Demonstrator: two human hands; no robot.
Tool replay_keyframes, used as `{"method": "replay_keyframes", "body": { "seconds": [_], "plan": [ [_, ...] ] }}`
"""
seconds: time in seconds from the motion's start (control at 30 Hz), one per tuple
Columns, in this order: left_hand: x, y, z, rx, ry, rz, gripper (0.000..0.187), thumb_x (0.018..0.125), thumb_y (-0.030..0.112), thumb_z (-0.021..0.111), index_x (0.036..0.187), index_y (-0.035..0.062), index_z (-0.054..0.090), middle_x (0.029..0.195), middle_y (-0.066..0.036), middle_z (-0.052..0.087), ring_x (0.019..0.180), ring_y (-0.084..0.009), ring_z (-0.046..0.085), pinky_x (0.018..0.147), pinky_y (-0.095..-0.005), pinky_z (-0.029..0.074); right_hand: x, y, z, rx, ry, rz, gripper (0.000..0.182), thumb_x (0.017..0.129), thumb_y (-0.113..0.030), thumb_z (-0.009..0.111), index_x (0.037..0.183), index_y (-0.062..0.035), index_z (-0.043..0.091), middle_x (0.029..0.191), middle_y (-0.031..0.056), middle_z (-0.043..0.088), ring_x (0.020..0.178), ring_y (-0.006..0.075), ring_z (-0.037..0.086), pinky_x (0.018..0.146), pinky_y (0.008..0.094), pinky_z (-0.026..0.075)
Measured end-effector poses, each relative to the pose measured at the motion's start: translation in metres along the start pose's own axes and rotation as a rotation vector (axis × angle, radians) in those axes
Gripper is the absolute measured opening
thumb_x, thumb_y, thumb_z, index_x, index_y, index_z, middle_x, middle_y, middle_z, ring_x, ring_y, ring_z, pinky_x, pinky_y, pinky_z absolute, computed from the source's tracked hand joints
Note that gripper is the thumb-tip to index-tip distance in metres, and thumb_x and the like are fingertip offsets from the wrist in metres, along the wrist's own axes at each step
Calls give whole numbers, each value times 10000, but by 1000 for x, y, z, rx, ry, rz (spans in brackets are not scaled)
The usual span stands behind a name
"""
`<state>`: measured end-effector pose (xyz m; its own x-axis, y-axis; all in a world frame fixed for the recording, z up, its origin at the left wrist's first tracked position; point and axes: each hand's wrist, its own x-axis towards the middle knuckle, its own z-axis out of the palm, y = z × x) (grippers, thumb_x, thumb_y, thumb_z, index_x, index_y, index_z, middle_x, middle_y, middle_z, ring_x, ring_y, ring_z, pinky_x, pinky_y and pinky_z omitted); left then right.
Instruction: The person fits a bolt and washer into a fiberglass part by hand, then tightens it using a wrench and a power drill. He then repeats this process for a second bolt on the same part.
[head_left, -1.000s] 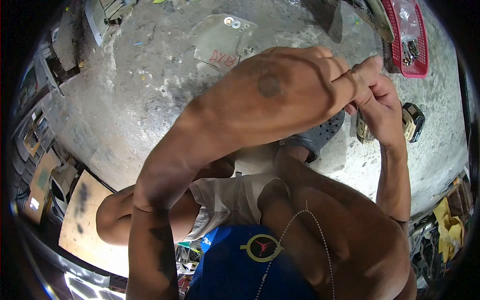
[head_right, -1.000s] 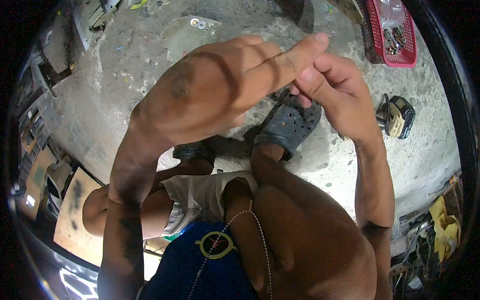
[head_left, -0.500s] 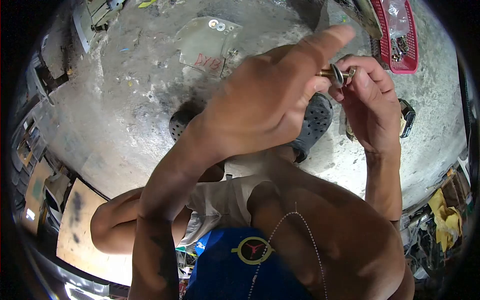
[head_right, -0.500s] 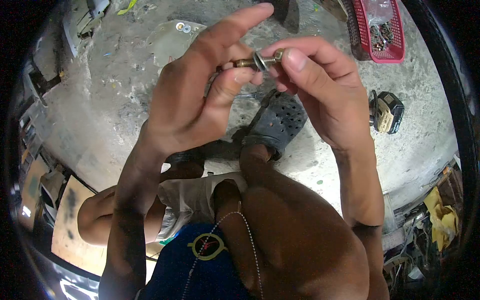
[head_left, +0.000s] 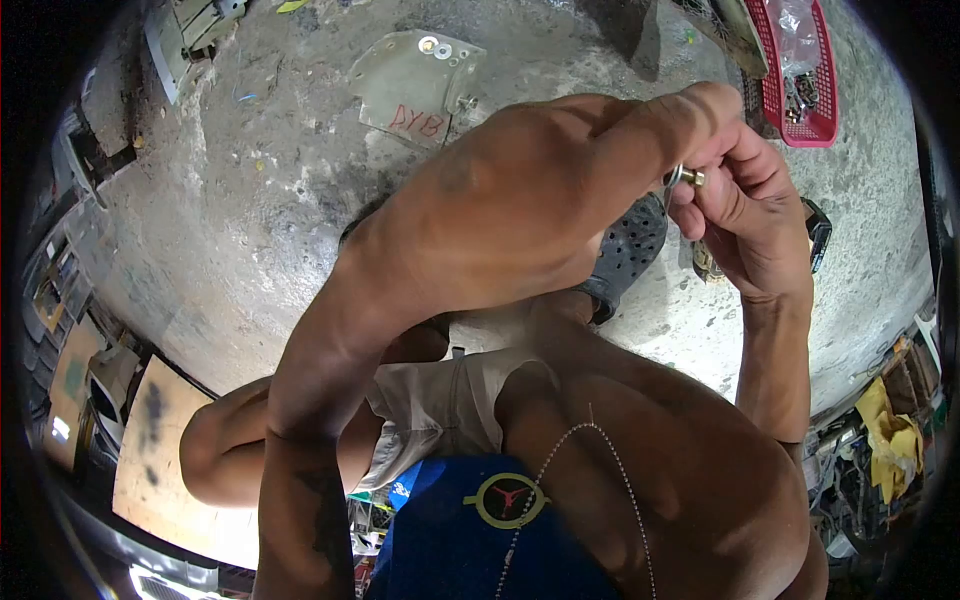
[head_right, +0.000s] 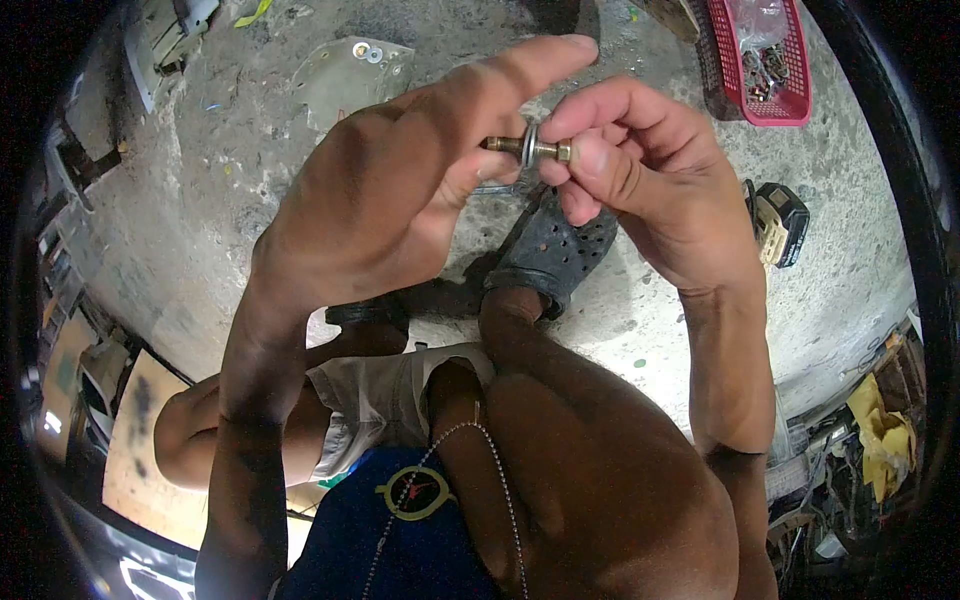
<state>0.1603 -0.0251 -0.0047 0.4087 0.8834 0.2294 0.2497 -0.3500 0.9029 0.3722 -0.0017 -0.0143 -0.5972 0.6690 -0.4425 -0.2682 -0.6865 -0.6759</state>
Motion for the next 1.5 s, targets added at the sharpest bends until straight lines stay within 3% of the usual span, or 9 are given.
{"method": "replay_keyframes", "body": {
  "seconds": [0.2,0.43,0.5,0.6,0.67,0.87,1.0,1.37,1.5],
  "plan": [
    [0,5,4,51,-39,-142,667,671,-141,551,1320,-39,435,883,-170,676,854,-314,686,652,-353,578,-2,1,1,64,17,-1,195,929,-85,627,1097,13,620,884,78,672,681,97,591,627,210,479],
    [-7,-6,8,553,37,96,517,790,82,661,1287,14,536,735,-74,625,729,-193,656,615,-308,561,-6,4,20,538,196,210,177,969,-121,560,1097,-7,605,904,55,649,679,93,568,655,224,465],
    [-10,-10,9,680,28,131,505,803,134,674,1279,17,551,708,-52,609,700,-168,641,612,-299,557,-5,4,29,492,228,185,139,973,-126,562,1043,-19,615,885,51,652,673,95,573,653,227,464],
    [-11,-12,9,557,58,147,707,716,-74,624,1390,-16,420,975,-65,688,623,-189,596,487,-294,501,-4,8,36,-201,363,-40,209,1004,-205,544,978,-15,626,805,37,635,669,88,563,640,227,453],
    [-7,4,4,614,-44,-2,528,801,118,663,1298,-4,531,686,-39,592,654,-169,615,631,-274,558,-8,11,35,-341,345,-92,221,1009,-214,535,969,-13,619,791,34,619,669,83,550,634,226,446],
    [-19,-10,23,629,-89,97,518,815,84,642,1307,-25,522,732,-77,592,675,-175,608,541,-275,524,-9,31,19,-898,359,-299,317,1044,-252,453,874,-4,552,704,-3,502,641,69,458,580,240,375],
    [-27,-1,28,569,-81,47,521,846,103,619,1345,-3,517,754,-50,551,675,-145,580,556,-255,518,-18,27,-1,-572,261,240,282,1038,-268,458,951,-24,568,749,2,512,655,69,471,569,251,394],
    [-6,-8,48,461,-70,-36,599,801,111,704,1363,23,514,893,-88,625,782,-195,630,699,-304,543,-12,15,-22,-427,290,252,251,1007,-226,499,884,-24,584,640,4,527,574,87,521,549,245,436],
    [4,-12,52,305,11,-218,503,837,155,724,1307,64,567,1085,-154,667,916,-272,669,740,-368,549,-12,-2,-55,-880,685,0,356,1017,-334,442,923,-29,598,671,36,565,603,135,528,590,288,428]
  ]
}}
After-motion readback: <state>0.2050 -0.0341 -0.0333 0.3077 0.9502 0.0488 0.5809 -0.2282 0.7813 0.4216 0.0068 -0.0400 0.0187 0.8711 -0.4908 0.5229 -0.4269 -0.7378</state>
